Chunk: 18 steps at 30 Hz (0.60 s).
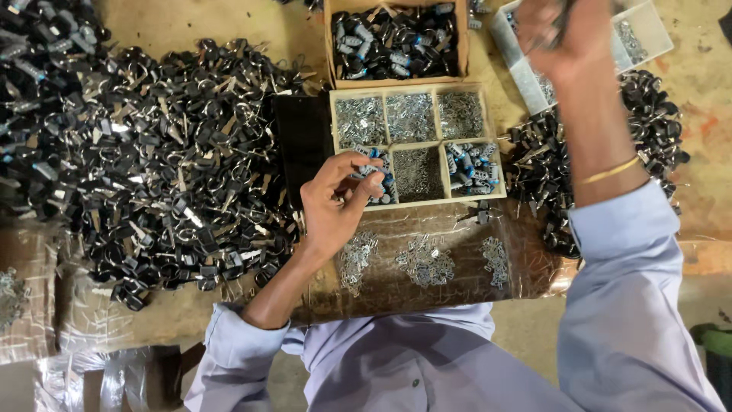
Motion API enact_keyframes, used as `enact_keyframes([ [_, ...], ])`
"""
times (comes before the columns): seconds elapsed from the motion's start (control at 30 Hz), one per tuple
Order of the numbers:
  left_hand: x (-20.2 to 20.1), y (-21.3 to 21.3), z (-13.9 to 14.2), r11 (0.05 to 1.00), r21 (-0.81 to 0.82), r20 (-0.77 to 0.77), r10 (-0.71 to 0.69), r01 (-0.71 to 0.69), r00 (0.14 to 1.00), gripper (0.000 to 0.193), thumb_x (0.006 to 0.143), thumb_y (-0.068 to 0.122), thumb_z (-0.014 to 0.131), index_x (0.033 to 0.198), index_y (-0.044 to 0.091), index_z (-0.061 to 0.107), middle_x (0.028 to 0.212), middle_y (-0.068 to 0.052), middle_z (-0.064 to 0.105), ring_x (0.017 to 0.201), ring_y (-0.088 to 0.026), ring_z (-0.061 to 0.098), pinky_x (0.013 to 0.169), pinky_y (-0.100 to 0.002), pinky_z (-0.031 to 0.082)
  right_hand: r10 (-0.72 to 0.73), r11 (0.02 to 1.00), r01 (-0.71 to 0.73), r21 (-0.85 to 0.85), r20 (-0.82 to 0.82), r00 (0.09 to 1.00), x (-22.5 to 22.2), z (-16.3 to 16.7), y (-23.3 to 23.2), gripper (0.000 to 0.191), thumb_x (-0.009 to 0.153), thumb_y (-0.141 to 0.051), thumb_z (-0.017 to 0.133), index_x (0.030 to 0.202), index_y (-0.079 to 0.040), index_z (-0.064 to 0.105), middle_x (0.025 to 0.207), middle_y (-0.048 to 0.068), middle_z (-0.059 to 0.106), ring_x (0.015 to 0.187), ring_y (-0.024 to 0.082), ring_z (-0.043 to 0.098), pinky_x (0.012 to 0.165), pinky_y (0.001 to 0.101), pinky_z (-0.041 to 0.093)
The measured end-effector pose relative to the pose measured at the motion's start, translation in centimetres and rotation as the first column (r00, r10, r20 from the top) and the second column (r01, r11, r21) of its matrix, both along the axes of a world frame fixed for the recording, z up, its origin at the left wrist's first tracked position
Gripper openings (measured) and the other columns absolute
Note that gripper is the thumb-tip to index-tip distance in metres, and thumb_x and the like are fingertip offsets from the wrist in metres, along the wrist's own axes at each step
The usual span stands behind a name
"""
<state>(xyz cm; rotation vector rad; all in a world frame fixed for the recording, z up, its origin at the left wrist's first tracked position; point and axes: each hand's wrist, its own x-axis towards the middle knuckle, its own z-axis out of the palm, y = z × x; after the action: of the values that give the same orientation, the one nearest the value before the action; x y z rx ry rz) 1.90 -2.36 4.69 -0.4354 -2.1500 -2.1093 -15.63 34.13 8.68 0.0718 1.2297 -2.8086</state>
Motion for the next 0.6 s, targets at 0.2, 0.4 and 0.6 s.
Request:
enact_keyframes([
  [0.2, 0.1, -0.7, 0.0, 1.000, 0.018, 0.031, 0.003, -0.004, 1.000, 0.026, 0.099, 0.008, 0.075, 0.121, 0.003, 0.062, 0.110, -0.008, 0.079, 0.075, -0.008, 0.076, 0.047, -0.018, 0.037, 0.256, 0.963, -0.269, -0.002, 0.309, 0.916, 7.5, -2.7, -10.4, 0.045, 0.113, -0.027, 0.058, 0.071, -0.014, 0.051, 0.061, -0.003, 0.049, 0.045, 0.009, 0.041, 0.037, 0.0228, 0.030],
  [0.4, 0.4, -0.9, -0.3, 1.000, 0.010, 0.027, -0.004, 0.004, 1.000, 0.024, 0.099, 0.007, 0.075, 0.120, 0.002, 0.063, 0.111, -0.009, 0.079, 0.074, -0.009, 0.076, 0.046, -0.018, 0.036, 0.241, 0.939, -0.290, 0.185, 0.249, 0.938, 11.8, -3.1, -14.5, 0.042, 0.105, -0.028, 0.060, 0.069, -0.010, 0.052, 0.062, 0.004, 0.051, 0.056, 0.018, 0.054, 0.053, 0.0317, 0.042],
  [0.6, 0.3, -1.0, -0.7, 1.000, -0.006, -0.012, -0.009, 0.009, 1.000, 0.025, 0.099, 0.008, 0.074, 0.121, 0.003, 0.063, 0.112, -0.010, 0.078, 0.075, -0.011, 0.079, 0.042, -0.019, 0.039, 0.271, 0.908, -0.291, 0.302, 0.109, 0.957, 12.7, -3.6, -14.5, 0.042, 0.106, -0.025, 0.061, 0.069, -0.006, 0.053, 0.068, 0.008, 0.052, 0.069, 0.023, 0.059, 0.073, 0.0381, 0.051],
])
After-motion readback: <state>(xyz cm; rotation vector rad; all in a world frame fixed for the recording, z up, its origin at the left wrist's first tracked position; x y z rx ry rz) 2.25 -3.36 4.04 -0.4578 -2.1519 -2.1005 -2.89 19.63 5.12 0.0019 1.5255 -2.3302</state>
